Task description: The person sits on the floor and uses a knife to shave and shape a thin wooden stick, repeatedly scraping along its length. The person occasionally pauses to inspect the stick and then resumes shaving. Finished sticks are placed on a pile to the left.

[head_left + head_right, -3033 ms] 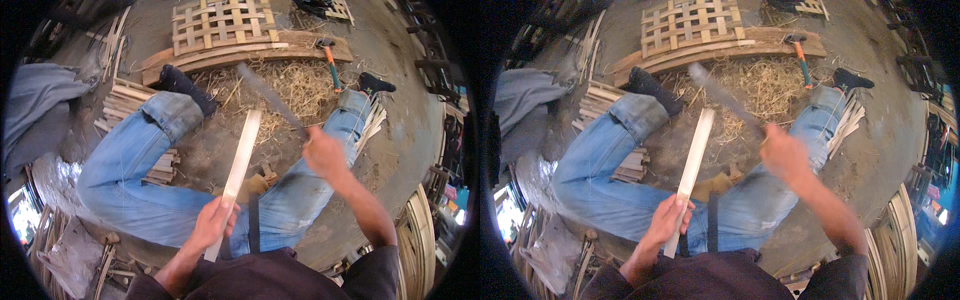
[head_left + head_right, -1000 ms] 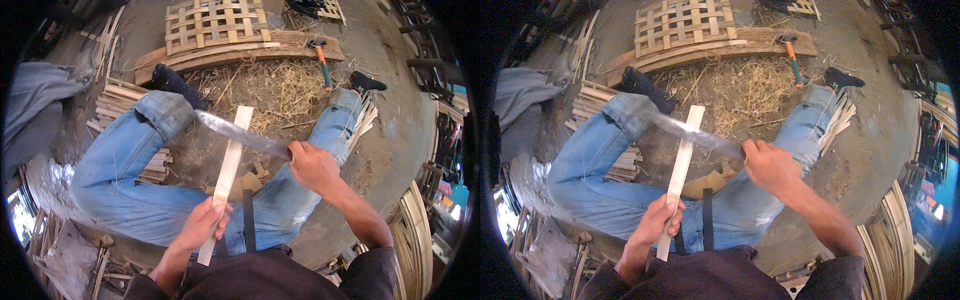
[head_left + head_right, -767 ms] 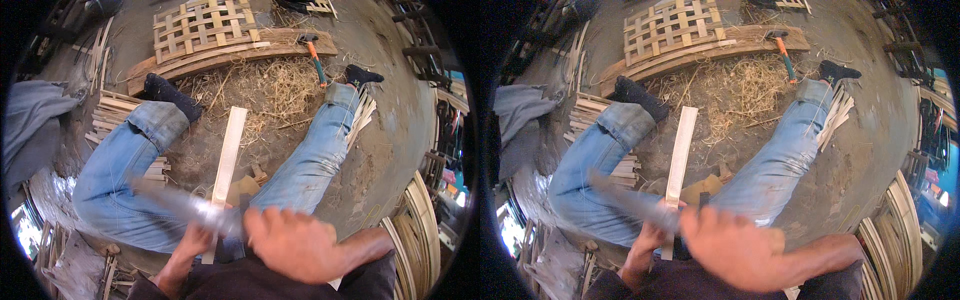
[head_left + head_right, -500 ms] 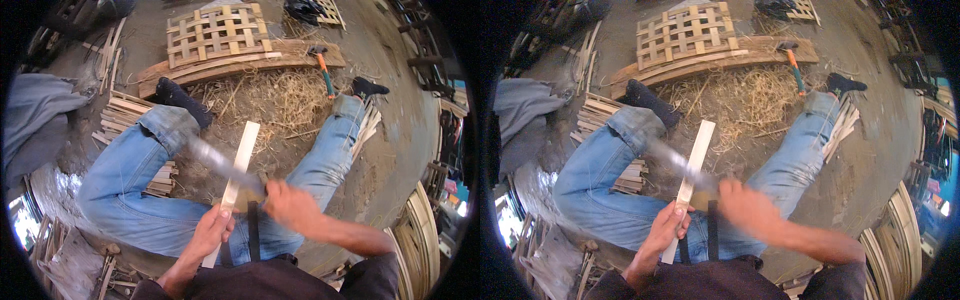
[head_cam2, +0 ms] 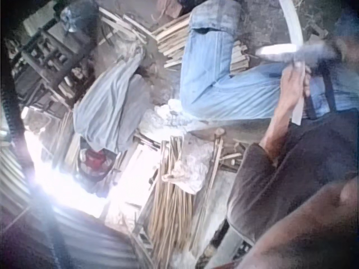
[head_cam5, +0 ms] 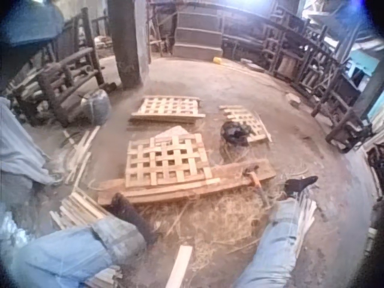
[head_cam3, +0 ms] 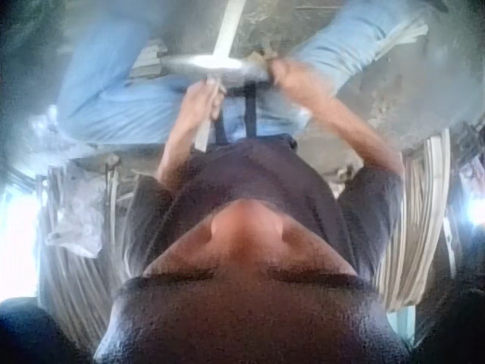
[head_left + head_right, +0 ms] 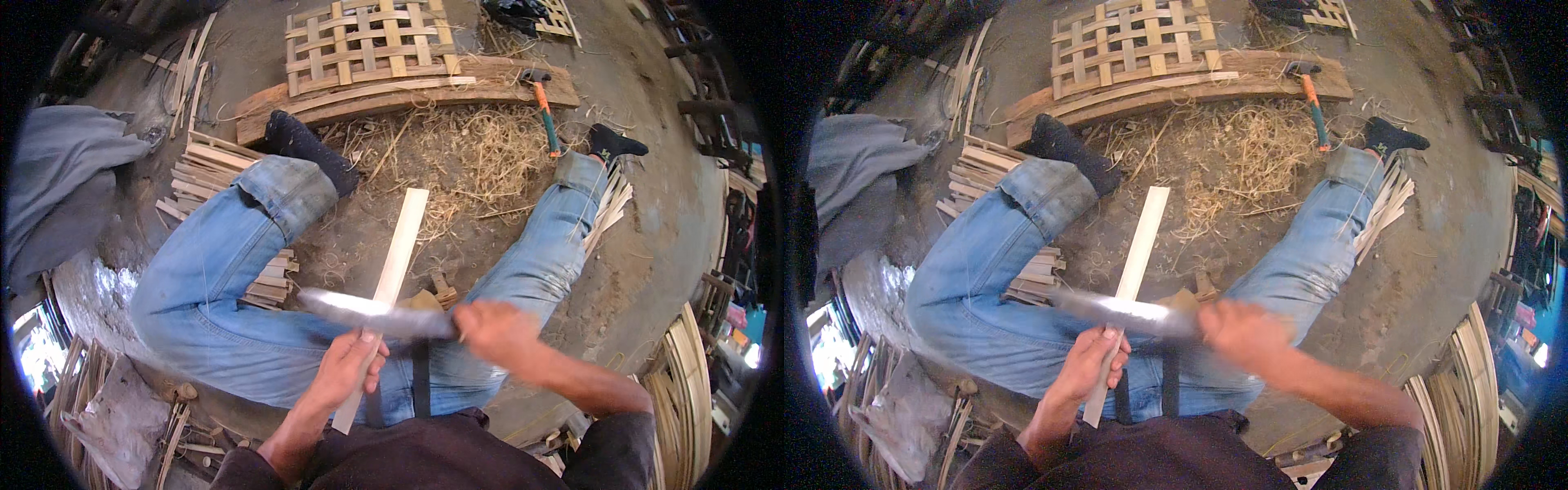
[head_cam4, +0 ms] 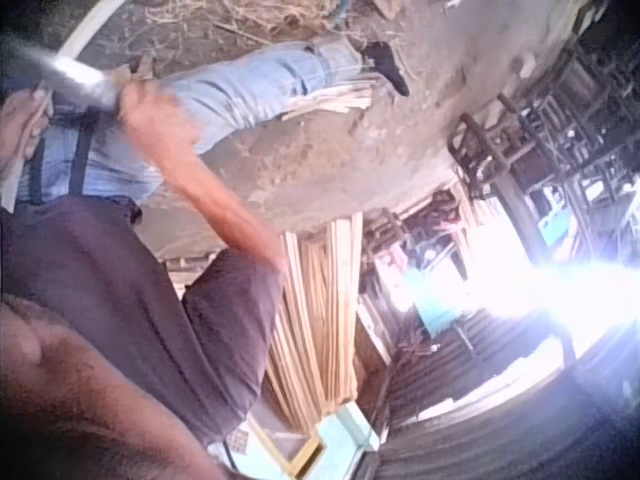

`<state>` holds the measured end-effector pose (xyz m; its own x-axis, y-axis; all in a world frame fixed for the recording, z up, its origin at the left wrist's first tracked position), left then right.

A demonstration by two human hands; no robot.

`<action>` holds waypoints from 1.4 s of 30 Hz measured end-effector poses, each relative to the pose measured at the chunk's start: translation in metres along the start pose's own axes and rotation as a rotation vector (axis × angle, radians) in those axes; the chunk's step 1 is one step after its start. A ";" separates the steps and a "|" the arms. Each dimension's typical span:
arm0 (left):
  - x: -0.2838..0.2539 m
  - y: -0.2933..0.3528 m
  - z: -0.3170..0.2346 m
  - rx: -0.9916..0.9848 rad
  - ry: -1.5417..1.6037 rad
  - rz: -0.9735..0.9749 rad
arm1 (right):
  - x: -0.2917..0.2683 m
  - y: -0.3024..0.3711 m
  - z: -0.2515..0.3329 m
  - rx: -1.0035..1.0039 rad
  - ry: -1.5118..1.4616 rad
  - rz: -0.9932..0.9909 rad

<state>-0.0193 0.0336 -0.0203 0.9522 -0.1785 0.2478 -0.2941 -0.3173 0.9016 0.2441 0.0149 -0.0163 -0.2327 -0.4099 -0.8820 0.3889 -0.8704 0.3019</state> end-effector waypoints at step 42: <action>-0.022 -0.023 -0.106 0.265 -0.725 0.065 | -0.066 0.012 -0.101 0.808 -0.553 -0.723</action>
<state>-0.0253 0.1431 -0.0087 0.6670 -0.7408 -0.0792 -0.4450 -0.4814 0.7552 0.3543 0.0591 0.0093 -0.5916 0.3504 -0.7261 -0.6087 -0.7847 0.1172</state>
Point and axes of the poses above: each hand's wrist, its own y-axis away from the middle knuckle, its own x-axis out of the palm, z = x × y, the point moved 1 cm from there along -y, towards the middle knuckle, and after that the axes turned 9 degrees about -z, right-handed, at the moved point
